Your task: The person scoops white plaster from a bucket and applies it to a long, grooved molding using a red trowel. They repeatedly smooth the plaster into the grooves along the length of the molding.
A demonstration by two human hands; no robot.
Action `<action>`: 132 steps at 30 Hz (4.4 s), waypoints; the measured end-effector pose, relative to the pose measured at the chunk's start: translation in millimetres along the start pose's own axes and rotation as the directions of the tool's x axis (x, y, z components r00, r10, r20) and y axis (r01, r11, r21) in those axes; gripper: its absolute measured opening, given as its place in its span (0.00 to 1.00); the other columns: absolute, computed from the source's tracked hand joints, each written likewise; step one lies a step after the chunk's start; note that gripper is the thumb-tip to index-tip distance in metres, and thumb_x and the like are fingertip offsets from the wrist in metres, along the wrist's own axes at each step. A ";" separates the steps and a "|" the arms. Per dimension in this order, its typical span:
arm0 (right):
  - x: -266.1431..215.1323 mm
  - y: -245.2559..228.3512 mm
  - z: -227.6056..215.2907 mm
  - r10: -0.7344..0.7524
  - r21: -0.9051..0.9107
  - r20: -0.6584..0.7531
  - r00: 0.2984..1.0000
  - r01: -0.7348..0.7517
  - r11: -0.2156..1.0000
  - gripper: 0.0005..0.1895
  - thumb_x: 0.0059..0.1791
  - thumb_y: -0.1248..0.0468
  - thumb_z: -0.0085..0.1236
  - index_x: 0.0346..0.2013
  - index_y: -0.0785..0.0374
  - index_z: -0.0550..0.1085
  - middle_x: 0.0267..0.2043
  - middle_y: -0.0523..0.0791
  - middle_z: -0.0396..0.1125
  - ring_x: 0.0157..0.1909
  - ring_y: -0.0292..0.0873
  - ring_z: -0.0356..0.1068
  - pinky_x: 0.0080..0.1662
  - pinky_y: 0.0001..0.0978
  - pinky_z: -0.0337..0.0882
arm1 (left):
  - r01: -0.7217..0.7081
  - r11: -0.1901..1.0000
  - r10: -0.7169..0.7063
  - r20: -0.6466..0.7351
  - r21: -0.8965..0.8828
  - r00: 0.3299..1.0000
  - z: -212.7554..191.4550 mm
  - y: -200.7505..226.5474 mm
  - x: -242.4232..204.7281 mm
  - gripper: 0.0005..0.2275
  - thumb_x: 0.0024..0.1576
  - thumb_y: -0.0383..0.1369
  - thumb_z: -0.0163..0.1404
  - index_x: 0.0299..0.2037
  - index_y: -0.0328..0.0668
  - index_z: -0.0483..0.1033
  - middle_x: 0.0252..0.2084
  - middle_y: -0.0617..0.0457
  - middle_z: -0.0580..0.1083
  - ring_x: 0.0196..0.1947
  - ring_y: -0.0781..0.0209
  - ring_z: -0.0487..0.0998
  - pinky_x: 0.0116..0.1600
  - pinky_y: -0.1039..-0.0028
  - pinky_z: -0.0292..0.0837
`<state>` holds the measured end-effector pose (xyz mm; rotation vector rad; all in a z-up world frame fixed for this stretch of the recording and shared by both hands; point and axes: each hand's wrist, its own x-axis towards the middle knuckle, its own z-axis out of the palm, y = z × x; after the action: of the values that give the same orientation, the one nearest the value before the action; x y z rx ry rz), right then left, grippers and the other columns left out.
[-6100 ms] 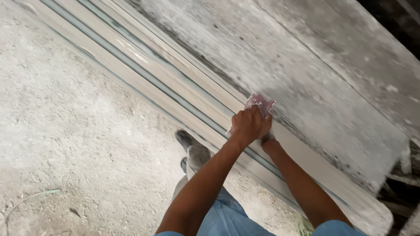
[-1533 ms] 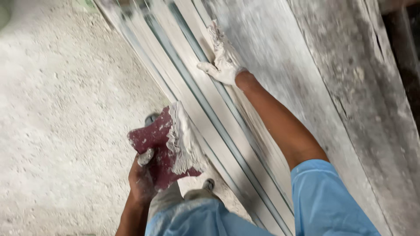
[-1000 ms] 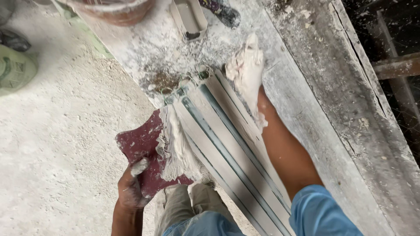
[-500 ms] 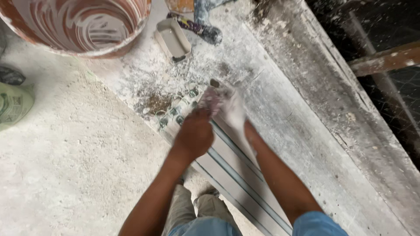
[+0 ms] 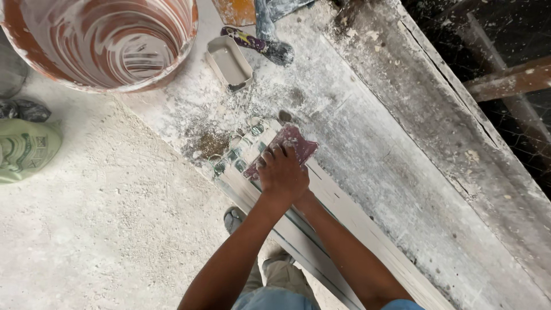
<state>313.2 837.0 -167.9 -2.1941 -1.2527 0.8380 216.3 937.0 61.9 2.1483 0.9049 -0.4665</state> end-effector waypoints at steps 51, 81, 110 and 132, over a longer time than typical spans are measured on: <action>-819.6 514.6 -160.2 0.129 -0.437 0.146 0.981 -0.053 0.898 0.43 0.52 0.50 0.51 0.74 0.61 0.44 0.78 0.53 0.38 0.77 0.51 0.34 0.72 0.44 0.36 | -0.368 0.930 0.354 -0.238 -0.014 0.904 715.2 479.3 -346.0 0.41 0.55 0.53 0.51 0.66 0.14 0.58 0.42 0.19 0.73 0.40 0.30 0.77 0.33 0.50 0.79; -1625.7 967.7 -329.3 0.061 -0.149 0.017 0.998 -0.057 0.987 0.40 0.54 0.49 0.46 0.74 0.65 0.47 0.74 0.52 0.47 0.78 0.52 0.39 0.73 0.50 0.33 | -0.366 0.928 0.371 0.096 -0.066 0.924 1369.0 995.1 -739.0 0.30 0.59 0.54 0.40 0.63 0.38 0.64 0.45 0.36 0.73 0.39 0.47 0.75 0.29 0.60 0.78; -1778.8 1010.2 -415.3 0.616 0.976 -0.182 0.767 0.219 0.016 0.18 0.62 0.50 0.40 0.42 0.61 0.68 0.42 0.45 0.67 0.47 0.43 0.62 0.53 0.38 0.62 | -0.600 0.753 0.658 0.335 -0.271 0.674 1515.9 1116.2 -823.3 0.23 0.60 0.50 0.38 0.48 0.37 0.73 0.33 0.40 0.76 0.34 0.46 0.81 0.36 0.52 0.79; -1370.8 628.1 -351.1 0.144 0.916 0.127 0.981 -0.060 -0.397 0.27 0.60 0.52 0.48 0.17 0.51 0.61 0.17 0.36 0.52 0.22 0.34 0.51 0.28 0.25 0.57 | -0.238 -0.346 0.150 -0.304 -0.908 0.941 1116.4 623.4 -798.6 0.21 0.61 0.39 0.41 0.61 0.33 0.65 0.49 0.42 0.77 0.43 0.51 0.82 0.40 0.65 0.84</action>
<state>388.5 -695.8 36.9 -0.6317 0.1818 1.1878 77.0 -563.8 93.9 0.5043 0.4455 0.5486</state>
